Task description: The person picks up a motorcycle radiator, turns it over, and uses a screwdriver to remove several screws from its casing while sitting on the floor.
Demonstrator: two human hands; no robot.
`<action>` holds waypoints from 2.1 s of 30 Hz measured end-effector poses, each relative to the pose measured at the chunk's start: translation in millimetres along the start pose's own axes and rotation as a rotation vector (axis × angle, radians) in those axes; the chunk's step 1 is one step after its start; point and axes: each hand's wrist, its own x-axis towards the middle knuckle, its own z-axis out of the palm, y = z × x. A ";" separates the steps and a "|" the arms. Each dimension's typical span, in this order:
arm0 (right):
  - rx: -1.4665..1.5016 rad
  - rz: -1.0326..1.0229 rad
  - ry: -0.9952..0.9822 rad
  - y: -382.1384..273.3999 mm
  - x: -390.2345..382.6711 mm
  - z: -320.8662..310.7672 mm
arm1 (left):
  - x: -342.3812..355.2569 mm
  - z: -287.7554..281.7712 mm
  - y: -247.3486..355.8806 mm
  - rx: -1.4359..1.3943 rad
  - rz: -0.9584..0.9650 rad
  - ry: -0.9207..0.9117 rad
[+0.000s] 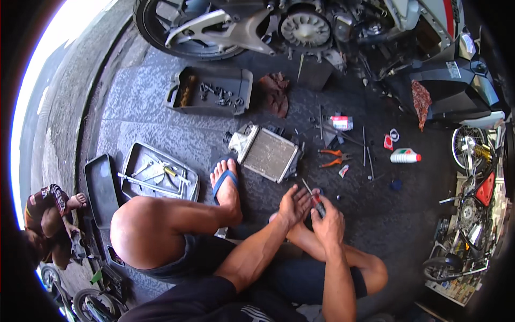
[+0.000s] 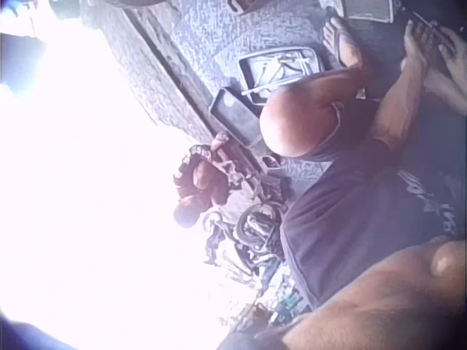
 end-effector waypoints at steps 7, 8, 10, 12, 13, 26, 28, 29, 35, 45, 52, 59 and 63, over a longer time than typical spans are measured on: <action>-0.106 0.021 -0.067 -20.9 4.3 -5.9 | 40.1 3.1 18.9 -0.272 0.096 -0.007; -0.121 0.016 -0.082 -23.9 7.5 -4.5 | 46.5 -1.4 17.5 -0.294 0.099 -0.009; -0.163 0.003 -0.104 -35.2 11.1 -1.8 | 58.7 -11.0 19.5 -0.320 0.098 -0.053; -0.186 -0.007 -0.121 -39.7 13.7 1.1 | 61.2 -7.3 19.7 -0.312 0.091 -0.076; -0.190 -0.016 -0.128 -38.9 15.6 1.5 | 63.4 -2.9 18.1 -0.321 0.093 -0.062; -0.256 -0.063 -0.127 -49.1 28.7 2.3 | 70.6 -6.2 13.1 -0.414 0.150 -0.066; -0.262 -0.056 -0.134 -50.0 29.1 -0.5 | 66.9 -3.5 13.0 -0.423 0.146 -0.052; -0.264 -0.056 -0.139 -51.1 29.5 -1.2 | 65.9 -3.0 13.4 -0.420 0.147 -0.054; -0.300 -0.069 -0.166 -50.3 33.0 -4.4 | 64.1 -1.3 14.0 -0.383 0.145 -0.060; -0.543 -0.371 -0.194 -73.7 36.5 -3.9 | 67.2 -3.4 11.9 -0.351 0.141 -0.084; -0.599 -0.308 -0.189 -79.5 42.7 -1.4 | 71.6 1.0 8.8 -0.453 0.153 0.015; -0.515 0.036 -0.244 -68.2 53.7 3.1 | 55.5 16.4 10.4 -0.461 0.182 0.122; -0.619 -0.114 -0.320 -83.7 49.5 -5.8 | 56.8 19.0 11.0 -0.458 0.202 0.115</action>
